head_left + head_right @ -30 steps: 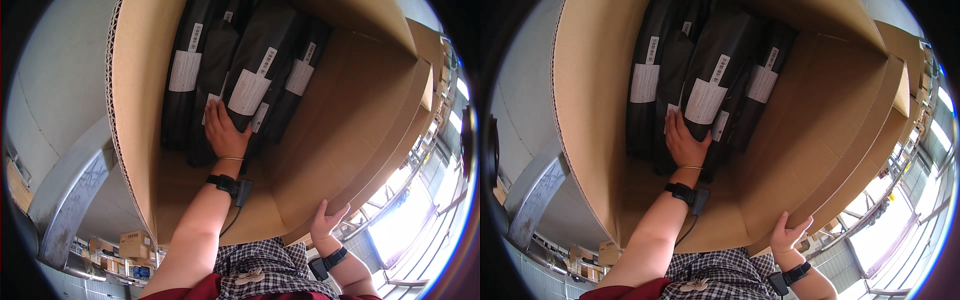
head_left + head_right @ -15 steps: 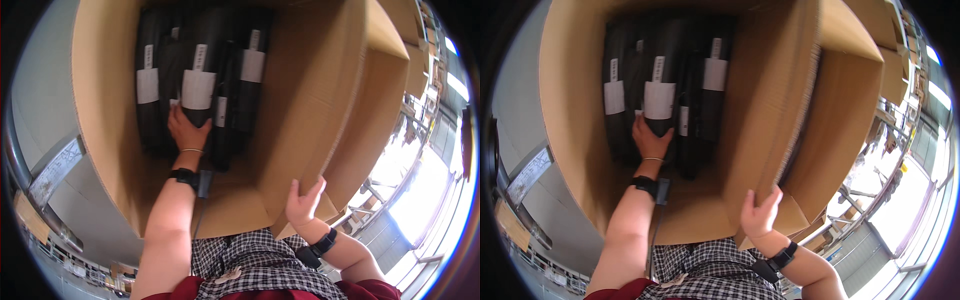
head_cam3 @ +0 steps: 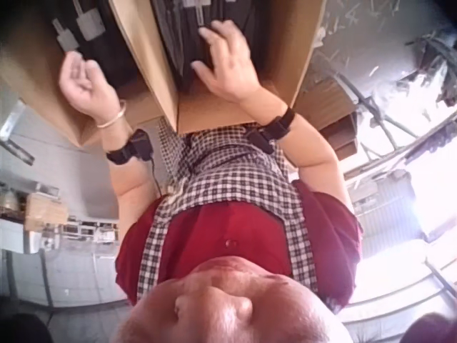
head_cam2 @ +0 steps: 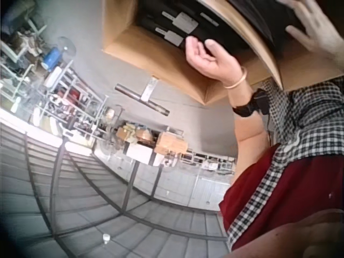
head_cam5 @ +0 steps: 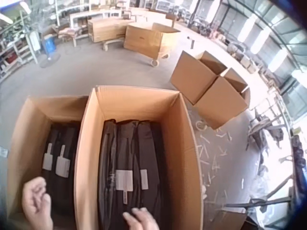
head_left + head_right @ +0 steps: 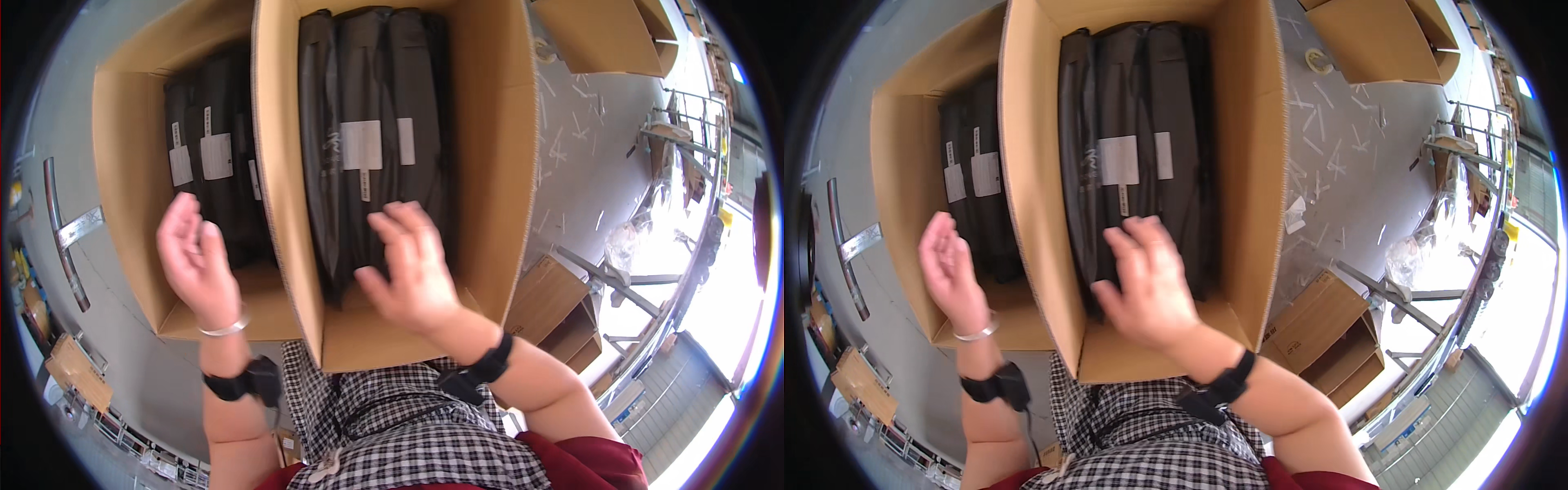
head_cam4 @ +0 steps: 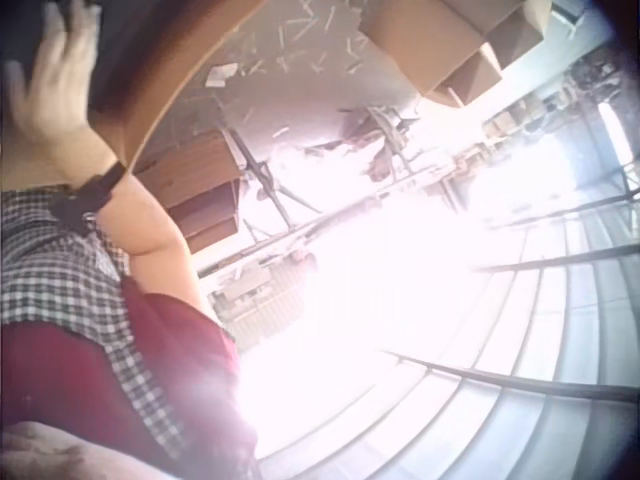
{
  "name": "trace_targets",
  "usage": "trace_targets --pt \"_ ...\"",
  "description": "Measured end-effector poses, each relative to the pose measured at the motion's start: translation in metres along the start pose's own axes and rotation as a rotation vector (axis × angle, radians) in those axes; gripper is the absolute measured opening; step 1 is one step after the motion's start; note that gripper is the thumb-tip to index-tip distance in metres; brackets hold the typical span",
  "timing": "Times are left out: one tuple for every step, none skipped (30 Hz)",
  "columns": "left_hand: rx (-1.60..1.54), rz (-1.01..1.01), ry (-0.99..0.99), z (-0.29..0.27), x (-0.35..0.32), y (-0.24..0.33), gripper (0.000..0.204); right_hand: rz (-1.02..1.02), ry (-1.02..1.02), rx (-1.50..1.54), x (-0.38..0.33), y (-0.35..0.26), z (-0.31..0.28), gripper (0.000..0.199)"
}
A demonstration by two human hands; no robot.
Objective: Packaging rolls of rubber material into grey plastic bags in a manufacturing facility.
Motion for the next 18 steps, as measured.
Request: trace_targets --pt "-0.106 0.005 -0.061 0.024 -0.023 0.023 0.035 -0.021 0.073 -0.135 -0.009 0.02 -0.025 0.067" --pt "-0.23 0.037 -0.171 0.056 -0.044 0.036 0.04 -0.015 0.12 -0.266 -0.017 0.04 -0.049 0.065" --pt "-0.078 0.01 -0.309 0.087 -0.061 0.041 0.047 -0.011 0.148 -0.391 -0.027 0.063 -0.068 0.064" --pt "0.028 0.108 -0.417 0.121 -0.075 0.036 0.053 0.022 0.145 -0.489 -0.032 0.077 -0.084 0.063" --pt "0.061 0.074 -0.479 0.157 -0.089 0.021 0.06 0.073 0.185 -0.511 -0.038 0.098 -0.094 0.067" --pt "0.188 -0.004 -0.509 0.189 -0.1 -0.004 0.066 0.108 0.197 -0.511 -0.037 0.11 -0.097 0.066" --pt "0.302 -0.087 -0.548 0.218 -0.11 -0.026 0.072 0.151 0.204 -0.526 -0.038 0.121 -0.099 0.065" --pt "0.303 -0.096 -0.551 0.237 -0.113 -0.038 0.072 0.155 0.195 -0.525 -0.039 0.128 -0.097 0.065" --pt "0.413 -0.097 -0.543 0.251 -0.112 -0.051 0.077 0.301 0.189 -0.268 -0.041 0.139 -0.092 0.062" --pt "0.518 -0.098 -0.541 0.261 -0.109 -0.061 0.083 0.45 0.182 -0.013 -0.044 0.148 -0.085 0.059" --pt "0.521 -0.106 -0.547 0.267 -0.104 -0.071 0.083 0.458 0.175 -0.012 -0.043 0.149 -0.08 0.059" --pt "0.565 -0.049 -0.519 0.271 -0.099 -0.078 0.084 0.442 0.194 -0.111 -0.042 0.144 -0.077 0.055" --pt "0.609 0.009 -0.49 0.273 -0.096 -0.084 0.086 0.423 0.212 -0.21 -0.041 0.14 -0.074 0.051" --pt "0.613 -0.001 -0.501 0.273 -0.094 -0.092 0.086 0.422 0.226 -0.166 -0.041 0.141 -0.072 0.05" --pt "0.643 -0.005 -0.542 0.276 -0.093 -0.098 0.088 0.425 0.236 -0.173 -0.041 0.143 -0.073 0.048" --pt "0.673 -0.008 -0.58 0.277 -0.092 -0.104 0.09 0.442 0.241 -0.142 -0.043 0.147 -0.072 0.047" --pt "0.671 -0.016 -0.591 0.278 -0.093 -0.107 0.09 0.458 0.247 -0.11 -0.046 0.149 -0.072 0.046" --pt "0.689 -0.002 -0.6 0.279 -0.097 -0.109 0.092 0.47 0.242 -0.115 -0.047 0.15 -0.068 0.046"
Point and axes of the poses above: each hand's wrist, its own x-axis towards the middle knuckle, its own z-axis out of the palm, y = z × x, the point moved 3 cm from there along x, towards the middle knuckle, and after that the axes turned 3 degrees about -z, right-handed, at the moved point
